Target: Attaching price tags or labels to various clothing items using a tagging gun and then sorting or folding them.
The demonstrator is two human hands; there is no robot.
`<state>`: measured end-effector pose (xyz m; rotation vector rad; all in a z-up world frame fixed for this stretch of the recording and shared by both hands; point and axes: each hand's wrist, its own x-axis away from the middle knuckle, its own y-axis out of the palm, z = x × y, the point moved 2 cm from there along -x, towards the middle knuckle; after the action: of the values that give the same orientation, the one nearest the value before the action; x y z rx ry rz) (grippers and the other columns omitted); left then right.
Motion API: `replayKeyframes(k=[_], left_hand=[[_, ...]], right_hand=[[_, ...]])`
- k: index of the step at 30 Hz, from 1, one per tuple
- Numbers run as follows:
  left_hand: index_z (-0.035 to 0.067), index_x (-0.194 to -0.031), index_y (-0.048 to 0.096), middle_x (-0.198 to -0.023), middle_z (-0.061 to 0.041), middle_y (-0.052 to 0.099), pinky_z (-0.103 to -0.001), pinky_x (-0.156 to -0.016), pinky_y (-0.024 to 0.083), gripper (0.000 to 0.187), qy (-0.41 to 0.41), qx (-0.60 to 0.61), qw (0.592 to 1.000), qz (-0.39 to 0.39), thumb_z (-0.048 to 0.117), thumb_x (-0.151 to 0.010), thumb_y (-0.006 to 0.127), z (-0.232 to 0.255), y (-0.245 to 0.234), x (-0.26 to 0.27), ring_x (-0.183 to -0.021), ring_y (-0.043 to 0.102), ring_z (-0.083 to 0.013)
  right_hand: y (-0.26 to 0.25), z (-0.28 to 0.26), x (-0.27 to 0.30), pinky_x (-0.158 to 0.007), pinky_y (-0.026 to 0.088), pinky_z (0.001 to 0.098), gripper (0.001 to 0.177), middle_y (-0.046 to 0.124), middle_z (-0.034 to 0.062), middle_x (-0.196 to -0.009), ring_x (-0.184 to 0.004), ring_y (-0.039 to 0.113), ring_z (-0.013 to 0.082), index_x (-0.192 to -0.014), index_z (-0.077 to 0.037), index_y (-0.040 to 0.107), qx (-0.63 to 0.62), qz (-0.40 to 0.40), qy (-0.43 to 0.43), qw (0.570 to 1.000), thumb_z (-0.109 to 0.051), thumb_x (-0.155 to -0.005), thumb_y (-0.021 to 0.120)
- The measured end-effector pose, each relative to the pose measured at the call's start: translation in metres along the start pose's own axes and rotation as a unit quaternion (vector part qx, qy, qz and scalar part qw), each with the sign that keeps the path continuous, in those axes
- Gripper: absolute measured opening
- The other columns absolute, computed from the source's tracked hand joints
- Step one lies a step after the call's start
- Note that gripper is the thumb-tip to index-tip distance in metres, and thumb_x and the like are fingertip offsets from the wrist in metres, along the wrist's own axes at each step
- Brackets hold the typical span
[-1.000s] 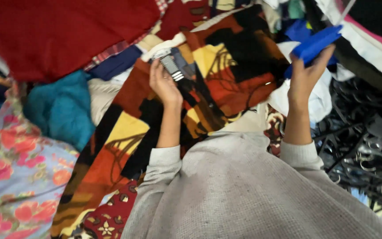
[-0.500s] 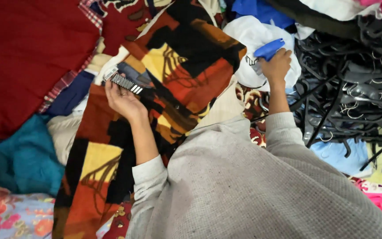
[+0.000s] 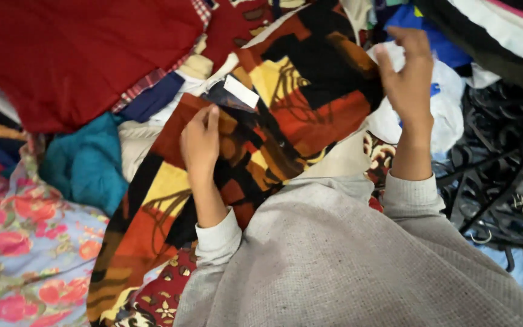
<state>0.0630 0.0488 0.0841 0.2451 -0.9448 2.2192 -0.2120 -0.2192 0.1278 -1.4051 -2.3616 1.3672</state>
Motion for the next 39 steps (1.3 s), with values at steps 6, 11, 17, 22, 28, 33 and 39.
replayKeyframes(k=[6, 11, 17, 22, 28, 33, 39], left_hand=[[0.013, -0.130, 0.066, -0.125, -0.012, 0.065, -0.053, -0.101, 0.032, 0.050, 0.060, -0.424, 0.870, 0.246, 0.040, -0.089, 0.075, -0.040, -0.065, 0.049, -0.118, 0.056, -0.0349], [0.014, -0.107, 0.080, -0.092, -0.014, 0.072, -0.046, -0.079, 0.049, 0.026, 0.030, -0.416, 0.875, 0.245, 0.028, -0.085, 0.080, -0.033, -0.090, 0.078, -0.087, 0.064, -0.0358], [-0.004, -0.100, 0.072, -0.097, -0.016, 0.067, -0.043, -0.082, 0.048, 0.013, 0.233, -0.113, 0.923, 0.284, 0.006, -0.093, 0.068, 0.042, -0.091, 0.062, -0.086, 0.062, -0.0348], [0.000, -0.112, 0.071, -0.101, -0.012, 0.060, -0.037, -0.085, 0.048, 0.017, 0.311, -0.003, 0.883, 0.351, 0.003, -0.096, 0.067, 0.085, -0.080, 0.007, -0.090, 0.060, -0.0277], [0.013, -0.113, 0.071, -0.110, -0.005, 0.059, -0.043, -0.094, 0.043, 0.018, 0.339, -0.061, 0.784, 0.517, 0.010, -0.096, 0.070, 0.075, -0.108, -0.101, -0.101, 0.060, -0.0273], [0.016, -0.130, 0.068, -0.142, -0.013, 0.047, -0.060, -0.102, 0.037, 0.035, 0.217, -0.240, 0.854, 0.409, 0.020, -0.096, 0.076, 0.003, -0.105, -0.170, -0.127, 0.048, -0.0372], [0.014, -0.133, 0.068, -0.119, -0.021, 0.066, -0.065, -0.100, 0.038, 0.047, 0.045, -0.294, 0.953, 0.056, 0.048, -0.101, 0.065, 0.004, -0.077, -0.038, -0.114, 0.064, -0.0490]], right_hand=[[0.041, -0.030, -0.017, -0.086, 0.052, 0.0395, 0.048, 0.069, 0.0245, -0.121, -0.096, 0.067, 0.0362, -0.134, 0.014, 0.062, -0.029, -0.128, -0.022, 0.991, -0.007, -0.096, 0.082], [0.050, -0.039, -0.021, -0.067, 0.046, 0.0336, 0.020, 0.066, 0.0125, -0.088, -0.070, 0.055, 0.0233, -0.106, 0.005, 0.069, -0.044, -0.077, 0.001, 0.996, 0.007, -0.092, 0.083], [0.038, -0.050, -0.038, -0.070, 0.043, 0.0341, 0.020, 0.059, 0.0154, -0.093, -0.077, 0.051, 0.0254, -0.103, 0.012, 0.074, -0.075, 0.095, -0.075, 0.990, 0.021, -0.088, 0.084], [0.020, -0.044, -0.065, -0.068, 0.042, 0.0352, 0.015, 0.055, 0.0145, -0.094, -0.078, 0.048, 0.0257, -0.100, 0.011, 0.068, -0.077, 0.211, -0.110, 0.968, 0.017, -0.092, 0.078], [0.029, -0.030, -0.083, -0.069, 0.042, 0.0347, 0.014, 0.054, 0.0114, -0.100, -0.080, 0.050, 0.0242, -0.106, 0.004, 0.066, -0.011, 0.268, -0.106, 0.958, 0.008, -0.096, 0.074], [0.053, -0.019, -0.067, -0.085, 0.051, 0.0392, 0.053, 0.051, 0.0194, -0.122, -0.096, 0.054, 0.0322, -0.133, 0.001, 0.055, -0.004, 0.088, -0.065, 0.994, 0.015, -0.084, 0.070], [0.047, -0.043, -0.033, -0.092, 0.050, 0.0603, 0.048, 0.055, 0.0284, -0.114, -0.106, 0.059, 0.0565, -0.129, 0.008, 0.058, 0.010, -0.048, 0.009, 0.999, 0.007, -0.089, 0.084]])
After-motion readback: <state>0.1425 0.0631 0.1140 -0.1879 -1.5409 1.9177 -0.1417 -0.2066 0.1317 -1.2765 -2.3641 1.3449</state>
